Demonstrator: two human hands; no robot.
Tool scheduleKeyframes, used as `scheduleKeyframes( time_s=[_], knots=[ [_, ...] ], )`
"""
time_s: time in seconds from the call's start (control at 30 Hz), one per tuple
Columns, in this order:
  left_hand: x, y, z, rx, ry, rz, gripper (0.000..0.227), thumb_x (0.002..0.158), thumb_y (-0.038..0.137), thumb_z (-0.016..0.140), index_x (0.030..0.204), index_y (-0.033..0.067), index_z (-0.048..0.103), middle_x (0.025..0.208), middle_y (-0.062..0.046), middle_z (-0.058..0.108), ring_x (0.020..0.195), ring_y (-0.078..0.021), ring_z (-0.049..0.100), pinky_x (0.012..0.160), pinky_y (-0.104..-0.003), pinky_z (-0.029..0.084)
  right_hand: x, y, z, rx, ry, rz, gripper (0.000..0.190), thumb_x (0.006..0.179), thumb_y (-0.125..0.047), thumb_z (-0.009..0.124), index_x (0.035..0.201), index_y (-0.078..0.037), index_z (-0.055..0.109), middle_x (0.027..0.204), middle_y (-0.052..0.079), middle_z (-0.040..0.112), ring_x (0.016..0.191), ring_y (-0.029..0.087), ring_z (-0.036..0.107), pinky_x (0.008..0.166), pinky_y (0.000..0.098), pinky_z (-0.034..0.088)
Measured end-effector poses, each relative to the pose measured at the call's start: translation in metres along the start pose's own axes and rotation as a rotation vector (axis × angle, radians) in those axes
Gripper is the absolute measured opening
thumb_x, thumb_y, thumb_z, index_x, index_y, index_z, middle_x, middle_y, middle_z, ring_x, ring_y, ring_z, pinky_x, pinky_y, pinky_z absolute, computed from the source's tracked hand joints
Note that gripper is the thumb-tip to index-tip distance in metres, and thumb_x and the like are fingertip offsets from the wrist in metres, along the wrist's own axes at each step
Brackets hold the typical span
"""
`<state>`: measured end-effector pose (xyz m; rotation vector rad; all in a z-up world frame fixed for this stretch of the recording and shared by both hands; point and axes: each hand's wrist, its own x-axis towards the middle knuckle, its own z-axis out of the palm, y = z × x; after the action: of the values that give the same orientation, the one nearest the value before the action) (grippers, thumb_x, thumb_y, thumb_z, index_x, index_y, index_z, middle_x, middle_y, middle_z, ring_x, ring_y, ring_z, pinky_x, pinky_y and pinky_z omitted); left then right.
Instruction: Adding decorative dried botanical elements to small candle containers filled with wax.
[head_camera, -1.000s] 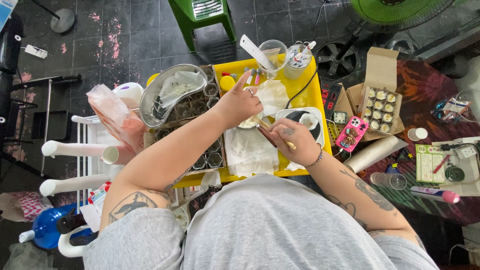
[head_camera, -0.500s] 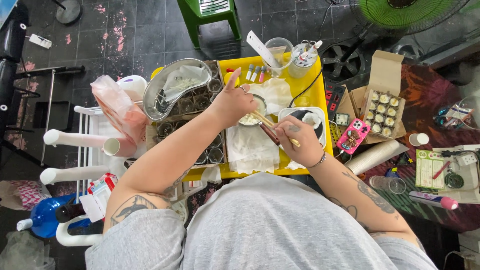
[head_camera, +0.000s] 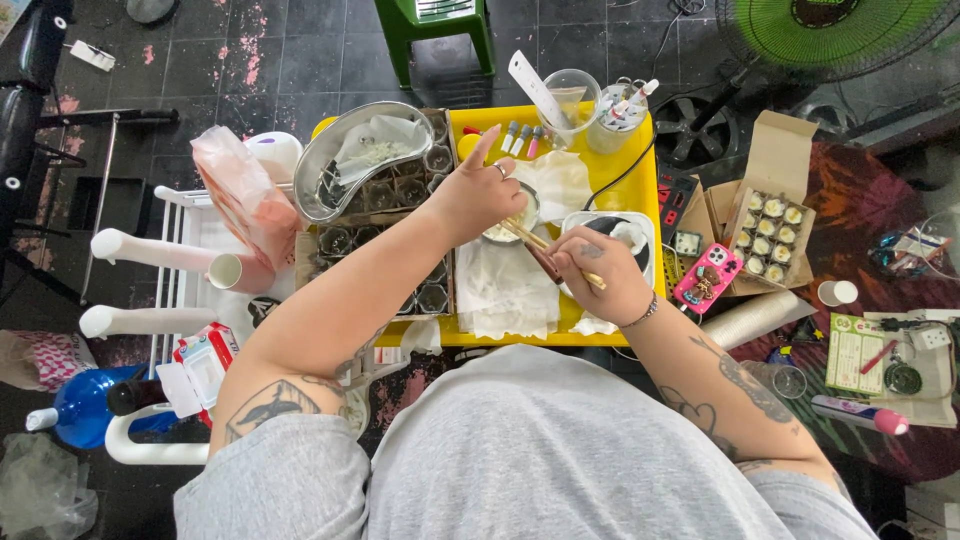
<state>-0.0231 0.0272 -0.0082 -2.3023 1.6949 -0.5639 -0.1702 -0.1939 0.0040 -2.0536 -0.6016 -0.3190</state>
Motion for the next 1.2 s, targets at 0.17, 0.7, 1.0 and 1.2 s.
scheduleKeyframes(
  time_s=[0.17,0.7,1.0,1.2],
  knots=[
    [0.006,-0.003,0.003,0.012,-0.004,0.035,0.012,0.087,0.012,0.063,0.087,0.0234,0.063,0.083,0.009,0.064,0.115,-0.0181,0.064,0.126,-0.060,0.003,0.008,-0.009,-0.006,-0.027,-0.015,-0.106,0.013,0.098,0.001,0.063,0.085,-0.002,0.062,0.094,0.010,0.070,0.072,0.025,0.067,0.062,0.0345,0.053],
    [-0.001,-0.001,0.017,-0.043,-0.031,-0.033,0.017,0.083,0.011,0.064,0.096,0.0226,0.063,0.089,0.009,0.066,0.120,-0.0206,0.062,0.122,-0.061,0.003,0.006,0.002,-0.002,-0.051,-0.070,-0.112,0.011,0.096,0.000,0.065,0.086,-0.004,0.065,0.091,0.006,0.071,0.076,0.026,0.068,0.063,0.0353,0.054],
    [-0.010,0.008,-0.001,-0.003,-0.069,-0.129,0.027,0.073,0.016,0.076,0.095,0.0226,0.061,0.089,0.007,0.065,0.124,-0.0203,0.060,0.122,-0.061,0.005,0.014,-0.006,0.003,-0.049,0.091,0.093,0.014,0.102,-0.006,0.062,0.090,0.001,0.065,0.094,0.014,0.069,0.074,0.027,0.067,0.065,0.0341,0.053],
    [-0.063,0.021,-0.077,-0.709,0.174,-0.749,0.050,0.063,0.031,0.089,0.104,0.0144,0.067,0.103,-0.001,0.070,0.120,-0.0228,0.059,0.116,-0.055,0.013,0.004,-0.007,0.016,-0.043,0.147,0.112,0.018,0.106,-0.006,0.059,0.091,0.001,0.064,0.092,0.013,0.068,0.082,0.029,0.067,0.071,0.0343,0.053]
  ],
)
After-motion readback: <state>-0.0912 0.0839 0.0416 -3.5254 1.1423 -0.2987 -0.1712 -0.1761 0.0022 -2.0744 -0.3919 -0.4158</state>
